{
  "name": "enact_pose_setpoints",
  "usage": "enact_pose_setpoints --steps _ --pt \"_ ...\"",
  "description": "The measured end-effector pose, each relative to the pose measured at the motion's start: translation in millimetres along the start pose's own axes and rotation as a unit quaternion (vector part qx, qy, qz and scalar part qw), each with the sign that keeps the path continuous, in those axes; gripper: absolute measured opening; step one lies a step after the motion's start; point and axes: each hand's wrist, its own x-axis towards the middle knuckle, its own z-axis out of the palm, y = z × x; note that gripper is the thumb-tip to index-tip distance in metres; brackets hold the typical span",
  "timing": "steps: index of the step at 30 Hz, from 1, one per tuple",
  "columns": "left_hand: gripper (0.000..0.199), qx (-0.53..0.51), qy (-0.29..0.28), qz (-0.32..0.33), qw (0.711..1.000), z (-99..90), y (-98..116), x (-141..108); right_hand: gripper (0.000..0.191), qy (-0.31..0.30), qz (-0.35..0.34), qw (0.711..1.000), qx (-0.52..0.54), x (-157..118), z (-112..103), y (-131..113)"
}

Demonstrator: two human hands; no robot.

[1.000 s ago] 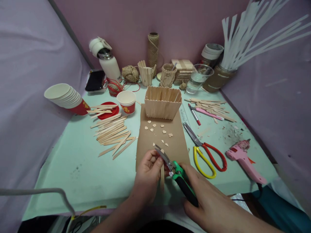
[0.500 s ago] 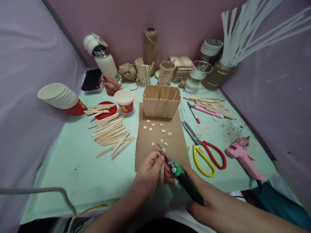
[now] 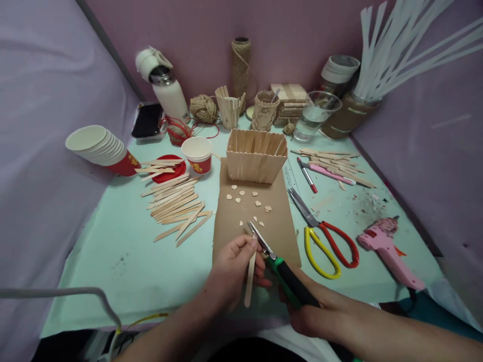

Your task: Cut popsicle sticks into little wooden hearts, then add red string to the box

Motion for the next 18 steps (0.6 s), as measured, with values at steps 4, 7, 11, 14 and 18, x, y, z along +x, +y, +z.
enact_pose_setpoints --steps 4,7,11,14,18 --pt "0.035 -0.003 0.005 -0.003 1.000 0.8 0.1 1.3 0.062 -0.016 0.010 1.000 0.013 2.6 -1.3 -1.2" --pt "0.034 -0.001 0.005 -0.008 1.000 1.8 0.7 1.2 0.062 -0.023 0.020 0.999 0.010 3.5 -2.7 -3.3" --pt "0.031 0.006 0.006 -0.016 1.000 2.6 2.5 1.4 0.066 -0.028 0.017 0.999 -0.004 3.9 -5.5 -5.1" --pt "0.029 0.003 0.005 -0.015 1.000 2.1 3.7 2.5 0.069 -0.035 0.014 0.999 -0.012 3.2 -8.0 -4.1" --pt "0.028 0.006 0.003 -0.019 1.000 0.3 3.2 3.4 0.070 -0.051 0.018 0.998 -0.018 1.9 -9.6 -3.6"
